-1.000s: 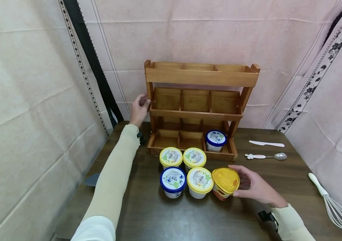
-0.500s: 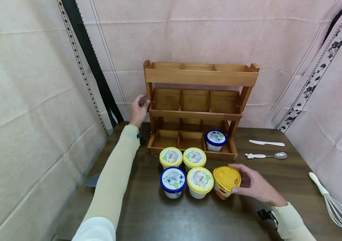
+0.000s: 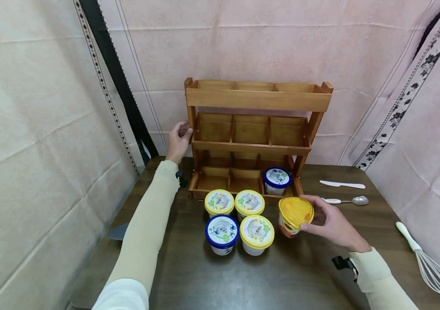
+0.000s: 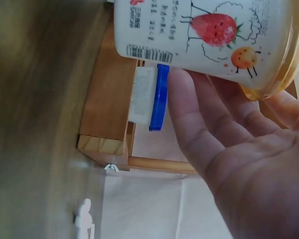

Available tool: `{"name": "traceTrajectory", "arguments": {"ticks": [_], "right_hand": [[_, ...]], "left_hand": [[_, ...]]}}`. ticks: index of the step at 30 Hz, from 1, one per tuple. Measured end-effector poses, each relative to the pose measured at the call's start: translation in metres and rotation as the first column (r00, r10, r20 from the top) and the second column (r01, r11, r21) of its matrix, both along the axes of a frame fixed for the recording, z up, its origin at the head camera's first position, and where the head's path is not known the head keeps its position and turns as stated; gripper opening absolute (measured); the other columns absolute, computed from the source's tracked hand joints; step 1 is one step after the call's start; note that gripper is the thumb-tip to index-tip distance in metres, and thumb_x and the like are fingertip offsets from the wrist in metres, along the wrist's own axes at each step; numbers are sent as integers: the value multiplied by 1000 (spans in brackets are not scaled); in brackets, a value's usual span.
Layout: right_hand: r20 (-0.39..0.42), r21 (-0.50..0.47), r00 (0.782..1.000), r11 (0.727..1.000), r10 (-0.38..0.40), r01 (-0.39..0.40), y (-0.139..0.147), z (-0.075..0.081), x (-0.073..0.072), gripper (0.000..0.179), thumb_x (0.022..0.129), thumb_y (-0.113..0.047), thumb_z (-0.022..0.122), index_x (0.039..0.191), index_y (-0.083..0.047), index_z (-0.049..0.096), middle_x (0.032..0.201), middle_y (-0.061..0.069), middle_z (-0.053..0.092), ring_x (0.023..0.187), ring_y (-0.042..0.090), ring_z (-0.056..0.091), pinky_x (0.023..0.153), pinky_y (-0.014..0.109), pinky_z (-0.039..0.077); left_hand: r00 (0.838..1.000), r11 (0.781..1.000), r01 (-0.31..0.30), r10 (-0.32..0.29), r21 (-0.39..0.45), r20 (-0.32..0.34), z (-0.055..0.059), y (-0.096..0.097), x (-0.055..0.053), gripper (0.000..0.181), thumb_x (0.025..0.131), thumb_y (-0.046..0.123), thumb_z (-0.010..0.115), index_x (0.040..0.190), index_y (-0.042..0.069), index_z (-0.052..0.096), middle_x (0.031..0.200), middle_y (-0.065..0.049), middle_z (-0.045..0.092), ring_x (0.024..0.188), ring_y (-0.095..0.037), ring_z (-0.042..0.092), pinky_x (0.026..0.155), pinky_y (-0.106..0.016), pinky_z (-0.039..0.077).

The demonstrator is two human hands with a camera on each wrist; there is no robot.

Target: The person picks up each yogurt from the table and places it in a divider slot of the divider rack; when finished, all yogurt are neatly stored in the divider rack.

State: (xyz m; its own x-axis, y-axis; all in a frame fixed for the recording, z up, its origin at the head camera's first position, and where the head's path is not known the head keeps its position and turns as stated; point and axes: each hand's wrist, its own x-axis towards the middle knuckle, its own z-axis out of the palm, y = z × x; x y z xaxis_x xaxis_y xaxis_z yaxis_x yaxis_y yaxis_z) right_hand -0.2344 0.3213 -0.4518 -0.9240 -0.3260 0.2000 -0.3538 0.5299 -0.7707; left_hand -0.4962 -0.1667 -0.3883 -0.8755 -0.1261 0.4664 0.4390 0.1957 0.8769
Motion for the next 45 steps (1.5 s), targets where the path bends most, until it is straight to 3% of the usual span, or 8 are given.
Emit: {"name": "traceTrajectory", "arguments": {"ticks": [11,23,30,35,40,45], "right_hand": [[-40,-26,998,998,-54,53,-5,18,-25,75,93,-26,84,157,-20,45,144,8,58,114,14,65,93,26,60],[-109,-26,990,995,-94,92,-23,32,-51,81,92,-30,86,159,-16,43,144,8,58,110,23,66,89,27,61],[-90,-56,994,996,-67,63,-34,36,-65,81,93,-31,85,161,-20,41,140,10,59,105,29,62,84,24,59],[-81,-81,995,996,-51,44,-43,36,-77,82,93,-32,85,161,-19,41,140,10,59,108,31,61,87,26,59],[-86,-97,996,995,-32,24,-52,39,-89,84,92,-34,85,161,-17,41,140,11,59,111,36,63,87,20,58],[-91,-104,996,995,-19,10,-61,39,-100,81,93,-33,85,160,-18,42,141,10,60,115,32,65,91,20,58]], "left_hand": [[1000,1000,-8,8,-13,-2,-1,1,-1,36,107,29,65,141,17,64,134,-10,65,122,-24,62,106,-44,54],[1000,1000,3,-3,12,13,2,1,-1,37,106,31,66,140,17,64,134,-9,64,122,-22,61,104,-41,54],[1000,1000,14,-14,21,4,0,1,-1,37,106,29,66,140,16,64,133,-9,64,120,-22,61,102,-40,54],[1000,1000,11,-11,11,-3,1,2,0,36,106,27,66,140,17,64,133,-10,64,120,-23,62,104,-42,54],[1000,1000,18,-18,13,-3,2,1,2,37,106,27,66,141,16,64,133,-11,64,121,-24,62,106,-43,53],[1000,1000,23,-22,16,-11,2,0,2,37,106,27,66,141,15,64,133,-11,64,121,-24,62,102,-42,55]]}}
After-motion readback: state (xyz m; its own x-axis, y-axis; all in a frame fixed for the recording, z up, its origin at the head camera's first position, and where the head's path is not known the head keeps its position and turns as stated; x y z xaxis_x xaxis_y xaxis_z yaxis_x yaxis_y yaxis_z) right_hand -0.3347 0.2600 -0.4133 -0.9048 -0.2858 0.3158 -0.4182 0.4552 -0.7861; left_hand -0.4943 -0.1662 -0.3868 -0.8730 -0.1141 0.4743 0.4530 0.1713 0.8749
